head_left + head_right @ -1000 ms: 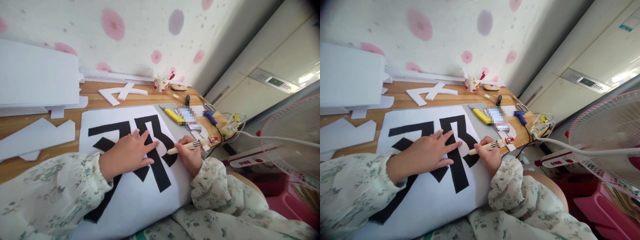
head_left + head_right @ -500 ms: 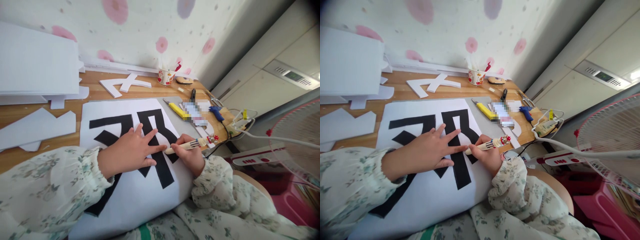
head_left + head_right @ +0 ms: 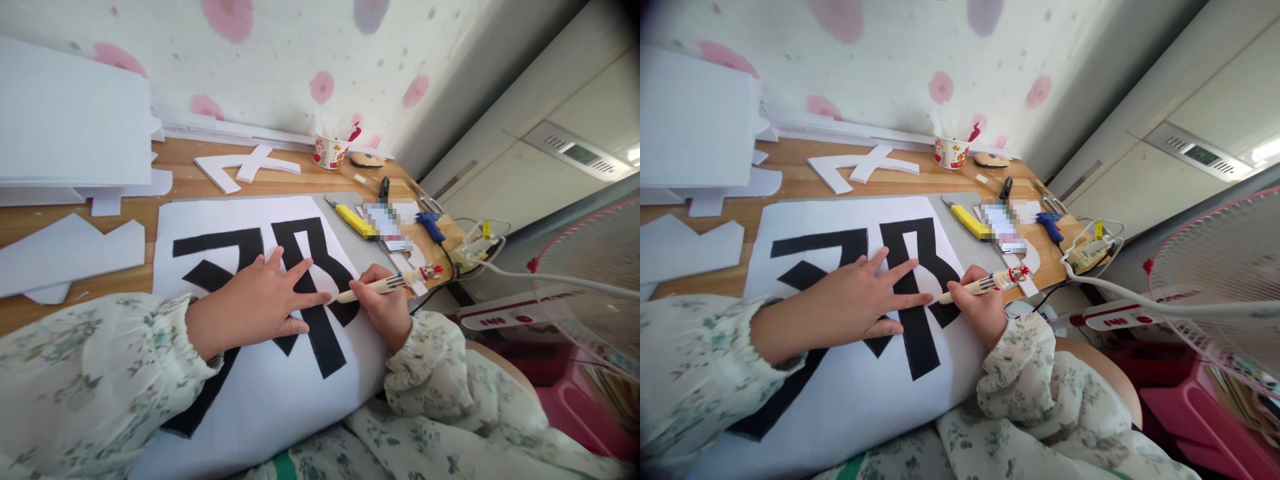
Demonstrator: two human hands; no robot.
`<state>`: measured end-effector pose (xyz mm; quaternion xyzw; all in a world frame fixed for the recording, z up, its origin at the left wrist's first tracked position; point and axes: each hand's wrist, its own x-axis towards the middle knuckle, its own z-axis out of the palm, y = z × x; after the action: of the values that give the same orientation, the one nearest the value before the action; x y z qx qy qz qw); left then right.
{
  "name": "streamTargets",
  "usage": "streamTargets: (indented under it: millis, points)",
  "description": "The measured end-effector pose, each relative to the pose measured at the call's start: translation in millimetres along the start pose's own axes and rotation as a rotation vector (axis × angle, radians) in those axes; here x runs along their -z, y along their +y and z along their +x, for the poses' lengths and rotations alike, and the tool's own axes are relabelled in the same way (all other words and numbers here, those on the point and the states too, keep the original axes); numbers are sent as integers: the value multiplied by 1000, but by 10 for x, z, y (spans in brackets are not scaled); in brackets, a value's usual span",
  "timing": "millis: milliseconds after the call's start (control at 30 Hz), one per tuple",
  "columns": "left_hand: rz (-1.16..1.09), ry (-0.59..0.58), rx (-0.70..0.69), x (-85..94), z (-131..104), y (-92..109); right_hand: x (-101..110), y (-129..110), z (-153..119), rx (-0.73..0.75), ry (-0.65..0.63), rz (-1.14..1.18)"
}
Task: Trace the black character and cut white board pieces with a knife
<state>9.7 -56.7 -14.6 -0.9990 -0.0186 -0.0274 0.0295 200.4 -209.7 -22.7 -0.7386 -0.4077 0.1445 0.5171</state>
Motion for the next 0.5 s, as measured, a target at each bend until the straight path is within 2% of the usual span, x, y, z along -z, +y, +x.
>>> streamTargets:
  millis: [200,500]
  points:
    - [9,-27,5,68,1,12,13,14,24,14,64,-19]
    - [-1,-30,14,80,0,6,8,85,41,-15,34,52]
